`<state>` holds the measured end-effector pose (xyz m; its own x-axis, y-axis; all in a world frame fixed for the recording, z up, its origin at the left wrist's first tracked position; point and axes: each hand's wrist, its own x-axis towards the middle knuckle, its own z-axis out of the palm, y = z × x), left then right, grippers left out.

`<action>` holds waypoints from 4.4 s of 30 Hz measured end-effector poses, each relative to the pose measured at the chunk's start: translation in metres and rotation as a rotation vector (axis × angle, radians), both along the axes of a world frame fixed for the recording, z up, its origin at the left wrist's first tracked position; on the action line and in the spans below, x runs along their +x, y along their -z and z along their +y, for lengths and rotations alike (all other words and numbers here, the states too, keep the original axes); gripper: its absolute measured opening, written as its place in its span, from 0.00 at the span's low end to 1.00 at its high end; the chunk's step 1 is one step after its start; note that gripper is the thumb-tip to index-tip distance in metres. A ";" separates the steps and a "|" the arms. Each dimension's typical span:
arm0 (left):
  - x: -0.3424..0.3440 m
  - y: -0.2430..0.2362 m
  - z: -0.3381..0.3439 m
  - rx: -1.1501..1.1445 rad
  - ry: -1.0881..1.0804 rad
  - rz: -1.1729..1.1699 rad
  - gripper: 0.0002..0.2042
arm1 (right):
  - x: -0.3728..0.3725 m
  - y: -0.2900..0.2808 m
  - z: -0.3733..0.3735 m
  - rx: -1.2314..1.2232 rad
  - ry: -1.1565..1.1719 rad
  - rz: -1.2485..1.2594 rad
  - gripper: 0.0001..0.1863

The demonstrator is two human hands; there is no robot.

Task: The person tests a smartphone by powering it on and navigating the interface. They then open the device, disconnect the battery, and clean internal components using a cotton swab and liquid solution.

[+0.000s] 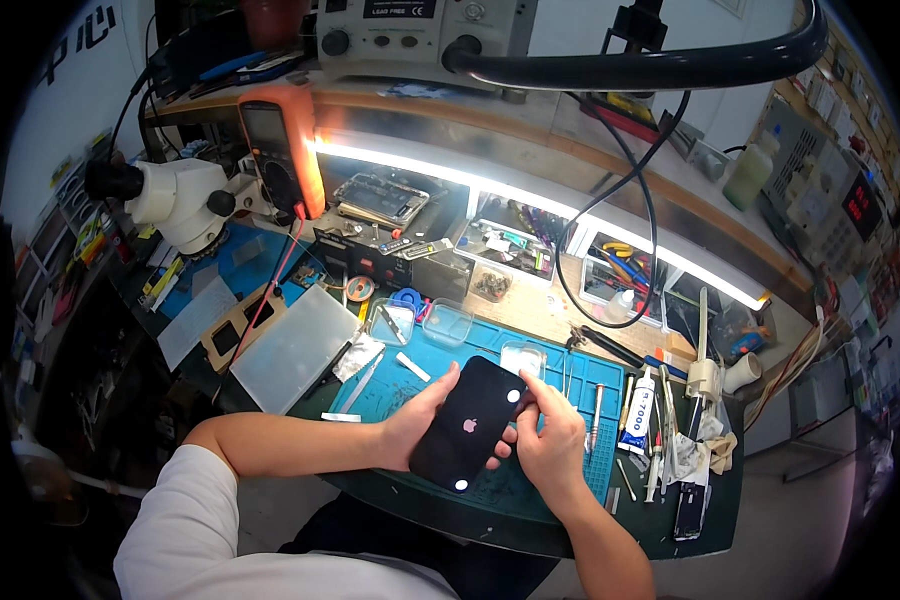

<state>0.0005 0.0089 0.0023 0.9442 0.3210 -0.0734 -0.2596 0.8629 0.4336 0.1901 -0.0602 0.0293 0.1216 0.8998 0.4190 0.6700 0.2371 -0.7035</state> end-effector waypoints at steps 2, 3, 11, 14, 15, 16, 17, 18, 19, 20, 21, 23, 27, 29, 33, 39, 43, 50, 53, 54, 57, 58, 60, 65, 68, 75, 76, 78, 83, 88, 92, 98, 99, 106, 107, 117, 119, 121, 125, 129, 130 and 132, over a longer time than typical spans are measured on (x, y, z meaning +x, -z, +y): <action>-0.001 0.001 0.001 0.015 -0.004 0.011 0.39 | -0.001 0.001 0.001 0.015 0.008 0.002 0.23; -0.001 0.001 0.001 0.017 -0.001 0.014 0.40 | -0.001 0.001 0.000 0.020 0.014 0.003 0.23; -0.001 -0.001 -0.001 0.036 -0.007 0.055 0.42 | 0.000 -0.001 0.000 0.039 -0.006 -0.014 0.23; -0.001 0.000 0.000 0.044 -0.013 0.070 0.42 | 0.001 0.001 0.002 0.045 -0.011 -0.019 0.23; -0.001 -0.002 0.000 0.050 -0.016 0.078 0.42 | 0.002 0.001 0.002 0.049 -0.014 -0.022 0.23; -0.001 -0.003 -0.001 0.056 -0.019 0.085 0.42 | 0.002 0.001 0.001 0.045 -0.012 -0.020 0.23; -0.001 -0.003 -0.001 0.047 -0.014 0.073 0.42 | 0.001 0.001 0.001 0.042 -0.011 -0.017 0.23; -0.001 -0.002 0.000 0.040 -0.009 0.059 0.42 | 0.001 0.000 0.000 0.039 -0.009 -0.015 0.23; -0.001 -0.002 0.000 0.033 -0.004 0.046 0.42 | 0.002 0.000 0.000 0.040 -0.007 -0.015 0.23; 0.000 -0.002 0.000 0.034 -0.004 0.047 0.42 | 0.001 0.000 0.000 0.041 -0.006 -0.015 0.23; 0.000 -0.002 0.000 0.035 -0.004 0.049 0.42 | 0.001 0.001 0.000 0.042 -0.004 -0.014 0.23; 0.000 -0.001 0.000 0.034 -0.003 0.048 0.42 | 0.002 0.001 0.000 0.046 -0.003 -0.026 0.23; 0.000 -0.002 0.000 0.032 -0.008 0.048 0.42 | 0.001 0.000 0.000 0.051 -0.003 -0.015 0.23; 0.000 -0.002 0.000 0.030 -0.008 0.049 0.42 | 0.001 0.001 0.000 0.048 -0.002 -0.017 0.23; 0.000 -0.003 0.000 0.030 -0.003 0.053 0.41 | 0.002 0.001 0.000 0.047 0.001 -0.033 0.23; 0.000 -0.001 0.000 0.018 0.011 0.022 0.41 | 0.001 0.001 0.000 0.044 0.004 -0.026 0.24; 0.000 -0.001 0.000 0.015 0.011 0.012 0.41 | 0.001 0.001 -0.001 0.024 0.005 -0.014 0.24; 0.000 -0.003 0.000 0.023 0.005 0.029 0.42 | 0.001 0.001 -0.001 0.028 0.002 -0.018 0.23; -0.001 -0.001 0.000 0.008 0.011 0.004 0.42 | 0.001 0.001 0.000 0.027 0.003 -0.018 0.23; 0.000 -0.001 0.001 0.008 0.013 0.005 0.42 | 0.001 0.001 -0.001 0.024 0.007 -0.018 0.23; 0.000 -0.001 0.001 0.014 0.015 0.010 0.42 | 0.001 0.000 -0.001 0.019 0.005 -0.002 0.23; 0.000 -0.001 0.001 0.017 0.014 0.012 0.42 | 0.001 0.000 -0.001 0.018 0.004 0.001 0.23; 0.000 -0.002 0.000 0.018 0.009 0.027 0.42 | 0.000 -0.001 -0.002 0.017 0.003 0.005 0.23; -0.001 -0.003 0.000 0.034 -0.001 0.050 0.42 | 0.001 -0.001 -0.001 0.016 -0.004 -0.006 0.24; 0.001 -0.003 0.001 0.035 0.003 0.038 0.42 | 0.001 0.000 -0.002 -0.004 0.008 0.019 0.25; 0.000 -0.003 0.001 -0.005 0.012 -0.007 0.42 | -0.001 -0.001 -0.003 -0.045 0.018 0.067 0.27; 0.000 -0.003 0.001 -0.019 0.017 -0.024 0.42 | -0.002 -0.002 -0.003 -0.054 0.023 0.086 0.27; 0.000 -0.003 0.001 -0.025 0.017 -0.018 0.41 | -0.003 -0.002 -0.004 -0.070 0.032 0.123 0.27; -0.001 -0.004 0.000 -0.013 0.012 -0.011 0.41 | -0.001 -0.002 -0.003 -0.103 0.043 0.064 0.30; -0.001 -0.002 0.000 -0.003 0.005 0.048 0.41 | 0.003 0.003 0.001 0.076 0.005 -0.094 0.31; -0.002 -0.002 0.001 0.016 0.001 0.046 0.41 | 0.003 0.000 0.001 -0.008 -0.045 -0.024 0.30; 0.000 0.001 0.001 0.003 0.018 0.027 0.42 | 0.000 -0.002 -0.004 -0.073 -0.006 0.096 0.31; -0.001 -0.002 0.000 0.017 0.009 0.052 0.42 | -0.002 -0.003 -0.004 -0.115 0.008 0.152 0.31; -0.002 -0.001 0.001 0.027 0.003 0.058 0.42 | 0.001 0.003 -0.002 -0.057 -0.034 0.123 0.31; -0.002 -0.001 0.001 0.024 0.004 0.046 0.42 | 0.001 0.004 -0.002 -0.053 -0.038 0.124 0.31; -0.002 -0.005 0.000 0.014 0.004 0.059 0.42 | 0.002 0.005 -0.003 -0.068 -0.025 0.116 0.31; -0.002 -0.004 0.000 0.007 0.004 0.054 0.42 | 0.000 0.000 -0.004 -0.099 -0.026 0.112 0.32; 0.000 -0.001 0.001 -0.020 0.019 0.022 0.42 | 0.000 -0.004 -0.006 -0.106 -0.013 0.103 0.33; 0.000 -0.003 0.000 0.000 0.010 0.049 0.42 | -0.004 -0.008 -0.007 -0.122 0.006 0.143 0.35; 0.000 -0.004 0.000 0.025 -0.002 0.070 0.42 | -0.002 -0.004 -0.006 -0.073 -0.006 0.099 0.33; 0.000 -0.005 -0.001 0.036 -0.005 0.076 0.42 | -0.001 -0.003 -0.005 -0.078 -0.016 0.105 0.33; 0.000 -0.006 -0.001 0.029 -0.008 0.076 0.42 | 0.000 -0.001 -0.005 -0.087 -0.036 0.118 0.32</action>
<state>0.0003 0.0083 0.0081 0.9335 0.3318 -0.1356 -0.2320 0.8477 0.4771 0.1902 -0.0654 0.0307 0.1330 0.9366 0.3241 0.5734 0.1940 -0.7960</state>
